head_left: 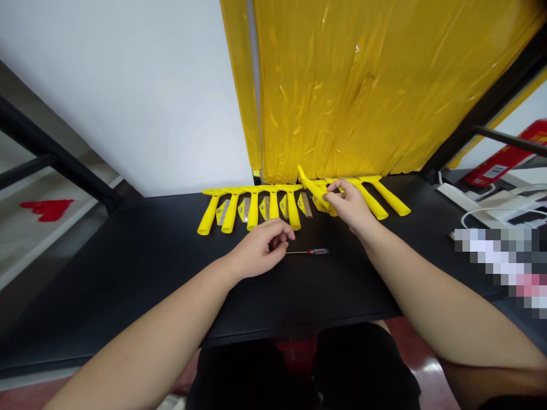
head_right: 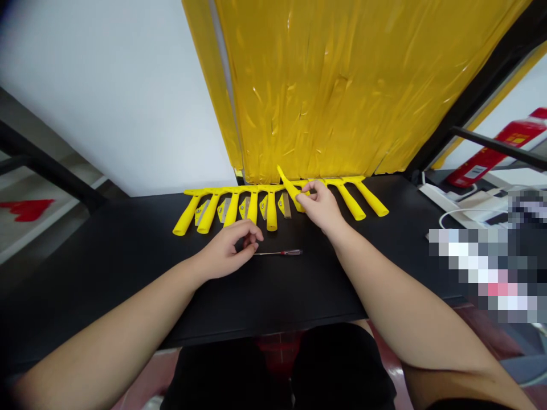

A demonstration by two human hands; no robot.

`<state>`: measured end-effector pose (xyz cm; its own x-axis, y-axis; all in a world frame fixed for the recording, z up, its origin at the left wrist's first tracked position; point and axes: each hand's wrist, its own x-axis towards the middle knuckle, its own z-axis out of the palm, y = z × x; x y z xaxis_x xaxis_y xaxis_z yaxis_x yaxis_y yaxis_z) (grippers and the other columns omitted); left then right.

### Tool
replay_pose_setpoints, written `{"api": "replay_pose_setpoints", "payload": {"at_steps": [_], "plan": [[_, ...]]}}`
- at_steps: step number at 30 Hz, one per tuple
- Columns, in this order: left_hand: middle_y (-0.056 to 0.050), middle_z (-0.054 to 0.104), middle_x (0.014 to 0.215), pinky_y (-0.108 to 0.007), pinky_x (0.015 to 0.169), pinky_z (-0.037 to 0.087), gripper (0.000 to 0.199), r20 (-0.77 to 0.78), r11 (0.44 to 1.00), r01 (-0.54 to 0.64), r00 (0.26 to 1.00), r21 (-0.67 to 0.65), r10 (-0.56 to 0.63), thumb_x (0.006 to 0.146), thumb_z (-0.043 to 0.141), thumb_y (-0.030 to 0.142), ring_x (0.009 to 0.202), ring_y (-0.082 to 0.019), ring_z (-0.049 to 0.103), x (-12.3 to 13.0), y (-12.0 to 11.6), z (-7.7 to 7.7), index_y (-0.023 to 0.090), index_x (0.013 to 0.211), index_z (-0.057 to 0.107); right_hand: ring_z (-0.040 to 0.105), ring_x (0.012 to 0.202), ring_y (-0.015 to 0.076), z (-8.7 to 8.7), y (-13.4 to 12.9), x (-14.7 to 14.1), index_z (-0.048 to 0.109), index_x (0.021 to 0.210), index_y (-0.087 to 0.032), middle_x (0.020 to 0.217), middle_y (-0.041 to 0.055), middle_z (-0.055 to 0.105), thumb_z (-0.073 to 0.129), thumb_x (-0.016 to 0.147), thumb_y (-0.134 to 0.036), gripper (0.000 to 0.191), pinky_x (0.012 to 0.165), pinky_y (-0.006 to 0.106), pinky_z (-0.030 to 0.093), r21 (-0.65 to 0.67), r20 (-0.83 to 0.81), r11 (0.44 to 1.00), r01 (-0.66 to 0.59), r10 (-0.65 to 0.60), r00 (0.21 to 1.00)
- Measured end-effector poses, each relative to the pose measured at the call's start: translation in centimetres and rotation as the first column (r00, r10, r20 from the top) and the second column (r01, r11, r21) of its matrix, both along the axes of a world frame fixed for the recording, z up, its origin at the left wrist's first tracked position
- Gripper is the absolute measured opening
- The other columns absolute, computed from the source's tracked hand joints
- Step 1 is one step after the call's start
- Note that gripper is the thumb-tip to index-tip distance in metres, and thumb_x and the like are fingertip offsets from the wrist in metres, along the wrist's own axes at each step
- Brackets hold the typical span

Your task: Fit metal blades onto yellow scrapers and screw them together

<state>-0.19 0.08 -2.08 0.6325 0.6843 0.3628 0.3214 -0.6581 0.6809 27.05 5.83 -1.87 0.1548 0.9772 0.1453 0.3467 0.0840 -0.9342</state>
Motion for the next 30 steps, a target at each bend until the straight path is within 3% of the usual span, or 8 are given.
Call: {"api": "replay_pose_setpoints", "payload": {"at_steps": [5, 9, 14, 16, 18, 21, 25, 30], "plan": [[-0.004, 0.063, 0.099, -0.032, 0.081, 0.053, 0.023, 0.227, 0.967, -0.046, 0.968, -0.249, 0.105, 0.094, 0.069, 0.02, 0.087, -0.015, 0.061, 0.4, 0.4, -0.6, 0.019, 0.117, 0.066, 0.047, 0.057, 0.0138, 0.7, -2.2, -0.6, 0.05, 0.102, -0.027, 0.066, -0.0078, 0.053, 0.07, 0.086, -0.036, 0.028, 0.058, 0.029, 0.036, 0.169, -0.142, 0.923, -0.346, 0.37, 0.918], [-0.007, 0.066, 0.109, -0.035, 0.086, 0.058, 0.037, 0.446, 0.802, 0.064, 0.856, -0.593, 0.261, 0.092, 0.079, 0.037, 0.097, -0.019, 0.067, 0.9, 0.7, -0.9, 0.019, 0.122, 0.064, 0.052, 0.071, 0.0155, 1.1, -4.5, -2.7, 0.051, 0.105, -0.027, 0.081, -0.0039, 0.056, 0.069, 0.092, -0.028, 0.023, 0.07, 0.032, 0.044, 0.335, 0.142, 0.76, -0.557, 0.544, 0.827], [-0.005, 0.071, 0.102, -0.031, 0.085, 0.058, 0.029, 0.562, 0.681, 0.136, 0.691, -0.72, 0.456, 0.094, 0.076, 0.043, 0.094, -0.017, 0.069, 1.2, 0.2, 0.3, 0.019, 0.104, 0.065, 0.061, 0.089, 0.0214, 1.3, -4.9, -3.5, 0.06, 0.111, -0.025, 0.095, 0.0022, 0.068, 0.071, 0.095, -0.032, 0.021, 0.085, 0.038, 0.049, 0.359, 0.479, 0.607, -0.709, 0.532, 0.698], [-0.003, 0.07, 0.092, -0.028, 0.076, 0.058, 0.025, 0.546, 0.678, 0.076, 0.66, -0.731, 0.515, 0.095, 0.073, 0.042, 0.083, -0.015, 0.068, 1.1, 0.2, 0.8, 0.019, 0.098, 0.062, 0.061, 0.093, 0.0245, 1.2, -3.8, -2.5, 0.065, 0.111, -0.024, 0.095, 0.0041, 0.073, 0.063, 0.101, -0.034, 0.013, 0.091, 0.042, 0.048, 0.338, 0.563, 0.651, -0.68, 0.439, 0.7], [-0.001, 0.066, 0.081, -0.026, 0.063, 0.054, 0.024, 0.505, 0.664, 0.007, 0.655, -0.748, 0.562, 0.095, 0.071, 0.04, 0.067, -0.013, 0.063, 0.9, 0.4, 1.0, 0.02, 0.093, 0.059, 0.06, 0.102, 0.029, 0.9, -2.2, -1.0, 0.07, 0.107, -0.023, 0.103, 0.0071, 0.076, 0.057, 0.103, -0.029, 0.015, 0.097, 0.047, 0.045, 0.332, 0.678, 0.764, -0.553, 0.215, 0.703], [0.003, 0.059, 0.072, -0.023, 0.051, 0.046, 0.023, 0.459, 0.647, -0.037, 0.674, -0.762, 0.579, 0.094, 0.069, 0.038, 0.055, -0.011, 0.055, 0.7, 0.7, 1.0, 0.021, 0.091, 0.056, 0.054, 0.123, 0.0375, 0.1, 0.2, 0.9, 0.075, 0.117, -0.019, 0.123, 0.0111, 0.077, 0.056, 0.097, -0.02, 0.027, 0.105, 0.054, 0.04, 0.27, 0.8, 0.892, -0.362, 0.001, 0.599], [0.003, 0.058, 0.071, -0.022, 0.049, 0.044, 0.021, 0.434, 0.642, -0.053, 0.694, -0.765, 0.574, 0.095, 0.067, 0.037, 0.052, -0.009, 0.054, 0.7, 0.7, 1.0, 0.021, 0.09, 0.055, 0.05, 0.135, 0.0406, -1.1, 1.8, 1.4, 0.079, 0.118, -0.018, 0.127, 0.0115, 0.077, 0.057, 0.093, -0.019, 0.033, 0.111, 0.057, 0.037, 0.099, 0.895, 0.951, -0.294, 0.044, 0.443], [0.003, 0.058, 0.072, -0.022, 0.05, 0.045, 0.019, 0.426, 0.656, -0.066, 0.71, -0.752, 0.56, 0.096, 0.065, 0.036, 0.052, -0.009, 0.054, 0.7, 0.5, 1.1, 0.02, 0.092, 0.057, 0.05, 0.142, 0.0386, -1.3, 2.1, 0.8, 0.082, 0.115, -0.015, 0.123, 0.014, 0.079, 0.06, 0.092, -0.02, 0.033, 0.123, 0.051, 0.033, -0.011, 0.929, 0.96, -0.281, 0.114, 0.352]]}}
